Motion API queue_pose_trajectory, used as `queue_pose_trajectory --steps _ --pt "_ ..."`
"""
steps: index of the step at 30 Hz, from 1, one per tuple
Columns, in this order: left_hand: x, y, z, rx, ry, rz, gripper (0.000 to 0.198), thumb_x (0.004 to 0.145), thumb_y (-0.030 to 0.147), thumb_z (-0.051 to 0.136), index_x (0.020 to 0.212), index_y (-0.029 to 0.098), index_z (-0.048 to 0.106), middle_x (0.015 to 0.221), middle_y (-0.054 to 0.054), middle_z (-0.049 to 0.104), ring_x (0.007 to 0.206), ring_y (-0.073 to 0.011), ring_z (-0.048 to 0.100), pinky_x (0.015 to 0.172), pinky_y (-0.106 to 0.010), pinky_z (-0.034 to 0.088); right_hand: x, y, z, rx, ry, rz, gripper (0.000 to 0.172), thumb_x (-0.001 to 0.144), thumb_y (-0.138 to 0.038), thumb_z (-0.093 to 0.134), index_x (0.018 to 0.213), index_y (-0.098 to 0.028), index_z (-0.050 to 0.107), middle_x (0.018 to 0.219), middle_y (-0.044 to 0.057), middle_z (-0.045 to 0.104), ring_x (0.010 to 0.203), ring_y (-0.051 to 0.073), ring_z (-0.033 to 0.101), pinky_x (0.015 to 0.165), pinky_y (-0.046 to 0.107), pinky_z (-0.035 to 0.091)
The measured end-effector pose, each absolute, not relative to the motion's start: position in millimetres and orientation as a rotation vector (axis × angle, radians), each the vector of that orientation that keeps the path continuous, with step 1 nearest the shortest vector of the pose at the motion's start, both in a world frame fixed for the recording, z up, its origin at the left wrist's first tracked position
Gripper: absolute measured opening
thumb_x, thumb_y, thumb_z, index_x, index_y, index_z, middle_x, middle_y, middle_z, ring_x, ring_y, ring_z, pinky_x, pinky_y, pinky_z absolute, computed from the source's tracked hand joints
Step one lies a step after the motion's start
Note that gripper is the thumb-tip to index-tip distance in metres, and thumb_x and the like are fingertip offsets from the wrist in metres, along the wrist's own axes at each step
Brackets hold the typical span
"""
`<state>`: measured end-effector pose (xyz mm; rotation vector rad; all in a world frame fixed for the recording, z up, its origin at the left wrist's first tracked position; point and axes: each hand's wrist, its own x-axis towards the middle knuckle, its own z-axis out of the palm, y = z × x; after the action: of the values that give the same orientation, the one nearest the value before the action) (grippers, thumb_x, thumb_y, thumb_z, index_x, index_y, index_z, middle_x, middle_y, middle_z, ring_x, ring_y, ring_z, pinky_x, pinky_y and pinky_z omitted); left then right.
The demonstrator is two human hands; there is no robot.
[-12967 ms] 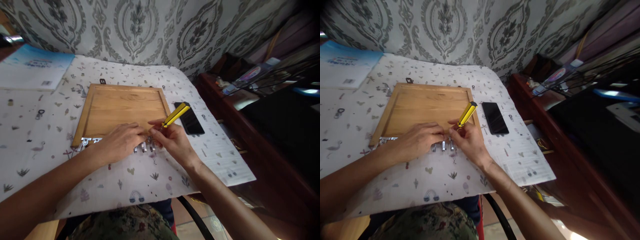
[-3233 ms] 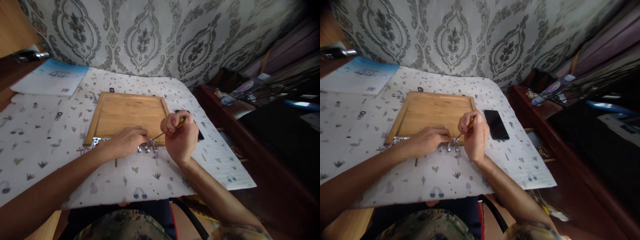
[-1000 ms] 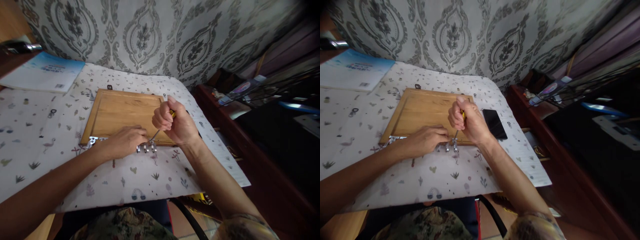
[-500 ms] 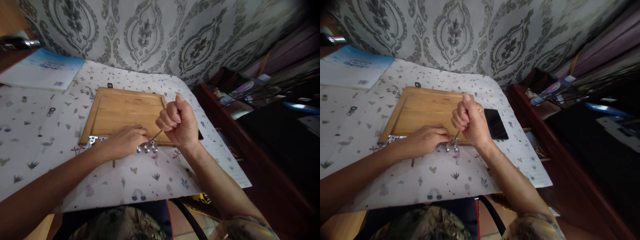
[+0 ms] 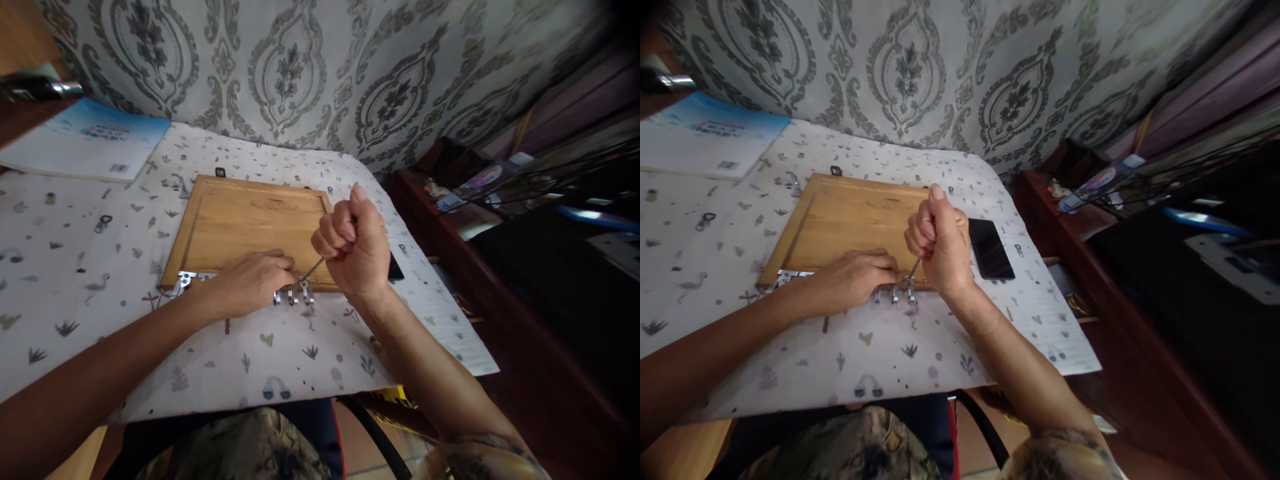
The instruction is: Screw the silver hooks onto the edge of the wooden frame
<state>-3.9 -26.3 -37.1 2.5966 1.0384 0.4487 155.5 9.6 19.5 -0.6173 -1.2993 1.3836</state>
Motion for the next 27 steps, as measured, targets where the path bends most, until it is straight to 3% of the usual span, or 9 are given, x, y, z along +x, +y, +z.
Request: queue_pose_trajectory --steps 7,16,19,23,27 --pt "-3.5 -25.2 -37.4 2.594 1.019 0.464 0.020 0.097 0.020 0.057 0.088 0.020 0.074 0.094 -0.006 0.069 0.093 -0.0191 0.063 0.074 -0.030 0.047 153.6 8.2 18.5 -0.664 -1.251 1.376 0.057 0.089 -0.056 0.066 0.056 -0.026 0.031 0.050 -0.008 0.015 0.041 0.009 0.013 0.035 0.027 0.015" --pt "-4.1 -25.7 -34.4 2.584 1.010 0.456 0.019 0.097 0.021 0.056 0.090 0.020 0.074 0.092 -0.005 0.068 0.094 -0.0184 0.062 0.079 -0.029 0.049 145.1 -4.7 21.6 -0.753 -1.170 1.143 0.064 0.090 -0.061 0.063 0.053 -0.025 0.025 0.049 -0.008 0.017 0.042 0.009 0.013 0.037 0.028 0.013" --pt "-4.2 -25.2 -36.1 2.588 1.011 0.473 0.020 0.096 0.019 0.056 0.087 0.019 0.074 0.091 -0.006 0.068 0.093 -0.0188 0.063 0.078 -0.030 0.049 151.8 0.3 24.9 -0.702 -1.229 1.310 0.062 0.086 -0.062 0.068 0.051 -0.023 0.033 0.049 -0.007 0.022 0.043 0.008 0.016 0.038 0.027 0.016" --pt "-4.7 -24.3 -40.8 2.578 0.992 0.506 0.021 0.096 0.017 0.054 0.088 0.019 0.073 0.091 -0.005 0.068 0.091 -0.0175 0.063 0.081 -0.030 0.050 163.3 11.3 22.2 -0.630 -1.377 1.466 0.051 0.081 -0.060 0.074 0.057 -0.022 0.048 0.054 -0.006 0.035 0.046 0.008 0.028 0.041 0.025 0.030" --pt "-5.4 -23.6 -43.3 2.587 0.971 0.512 0.020 0.096 0.014 0.053 0.089 0.019 0.072 0.095 -0.005 0.069 0.094 -0.0177 0.063 0.081 -0.030 0.048 171.1 15.1 16.6 -0.552 -1.445 1.519 0.049 0.078 -0.059 0.077 0.059 -0.021 0.052 0.054 -0.006 0.042 0.045 0.008 0.034 0.042 0.024 0.033"
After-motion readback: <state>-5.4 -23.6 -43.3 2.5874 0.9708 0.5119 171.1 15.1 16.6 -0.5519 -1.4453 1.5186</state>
